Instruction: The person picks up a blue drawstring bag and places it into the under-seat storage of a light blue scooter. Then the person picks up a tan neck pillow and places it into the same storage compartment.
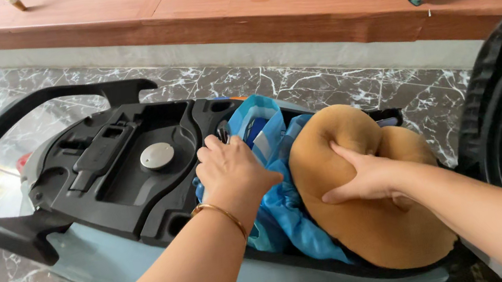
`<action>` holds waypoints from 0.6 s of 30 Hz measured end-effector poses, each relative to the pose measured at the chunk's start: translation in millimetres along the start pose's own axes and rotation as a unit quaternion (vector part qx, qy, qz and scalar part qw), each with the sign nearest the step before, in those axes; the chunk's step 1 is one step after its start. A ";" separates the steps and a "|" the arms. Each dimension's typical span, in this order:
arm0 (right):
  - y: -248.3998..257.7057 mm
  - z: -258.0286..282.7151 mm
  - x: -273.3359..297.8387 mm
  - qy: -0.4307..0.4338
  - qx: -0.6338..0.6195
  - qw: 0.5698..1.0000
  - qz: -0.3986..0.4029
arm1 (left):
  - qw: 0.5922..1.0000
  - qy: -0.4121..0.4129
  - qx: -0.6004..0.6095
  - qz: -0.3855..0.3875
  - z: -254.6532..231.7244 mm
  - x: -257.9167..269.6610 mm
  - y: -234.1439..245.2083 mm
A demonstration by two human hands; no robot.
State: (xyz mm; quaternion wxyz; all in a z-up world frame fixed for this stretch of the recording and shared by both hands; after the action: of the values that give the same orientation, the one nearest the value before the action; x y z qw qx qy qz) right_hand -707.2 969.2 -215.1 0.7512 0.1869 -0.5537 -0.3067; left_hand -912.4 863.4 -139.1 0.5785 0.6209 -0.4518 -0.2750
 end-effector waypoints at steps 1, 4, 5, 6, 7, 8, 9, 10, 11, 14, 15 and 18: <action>-1.9 1.4 -1.4 0.003 0.005 1.000 0.003 | 1.000 -0.002 -0.012 0.024 1.2 3.5 -0.3; -6.5 -4.5 -3.7 -0.028 0.079 0.996 0.007 | 0.997 -0.020 -0.031 0.067 -1.9 5.6 -8.7; -6.3 -6.2 -4.1 -0.026 0.105 0.994 -0.004 | 0.998 -0.022 -0.022 0.061 -2.5 8.7 -15.1; -6.6 -7.9 -4.5 -0.024 0.131 0.991 -0.014 | 0.998 -0.023 -0.013 0.057 -2.1 8.5 -20.8; -7.3 -9.4 -5.0 -0.022 0.157 0.987 -0.023 | 0.998 -0.016 0.006 0.066 -0.1 4.5 -26.6; -10.3 -8.5 -6.3 -0.018 0.155 0.988 -0.022 | 0.997 -0.003 0.025 0.076 5.9 2.3 -32.5; -12.9 -7.6 -7.9 -0.015 0.152 0.988 -0.021 | 0.995 0.010 0.044 0.086 12.0 0.6 -38.5; -16.2 -5.6 -10.3 -0.009 0.154 0.988 -0.019 | 0.996 0.015 0.049 0.066 16.9 -1.9 -41.5; -19.3 -4.3 -12.9 -0.006 0.142 0.990 -0.014 | 0.997 0.021 0.053 0.047 20.8 -4.5 -44.1; -20.4 -5.2 -20.8 -0.008 0.110 0.994 -0.009 | 0.998 0.008 0.029 0.050 25.0 -10.7 -51.3; -20.4 -5.2 -22.6 -0.009 0.111 0.994 -0.010 | 0.998 0.000 0.015 0.061 24.6 -13.1 -52.0; -22.5 -1.6 -22.3 -0.009 0.124 0.992 -0.024 | 0.994 -0.005 0.089 0.066 27.0 -19.1 -46.1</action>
State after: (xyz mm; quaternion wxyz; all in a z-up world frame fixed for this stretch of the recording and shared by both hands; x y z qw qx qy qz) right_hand -715.9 967.3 -245.5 0.7100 0.2890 -0.5891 -0.2555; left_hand -932.9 863.9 -192.0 0.5355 0.6376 -0.5174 -0.1974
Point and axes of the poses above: each hand's wrist, its own x-axis away from the middle knuckle, its own y-axis out of the back of the hand, z = x × y, the point moved 5 cm from there along -x, towards the middle knuckle, and after that the axes turned 15 degrees about -y, right-handed, at the moved point
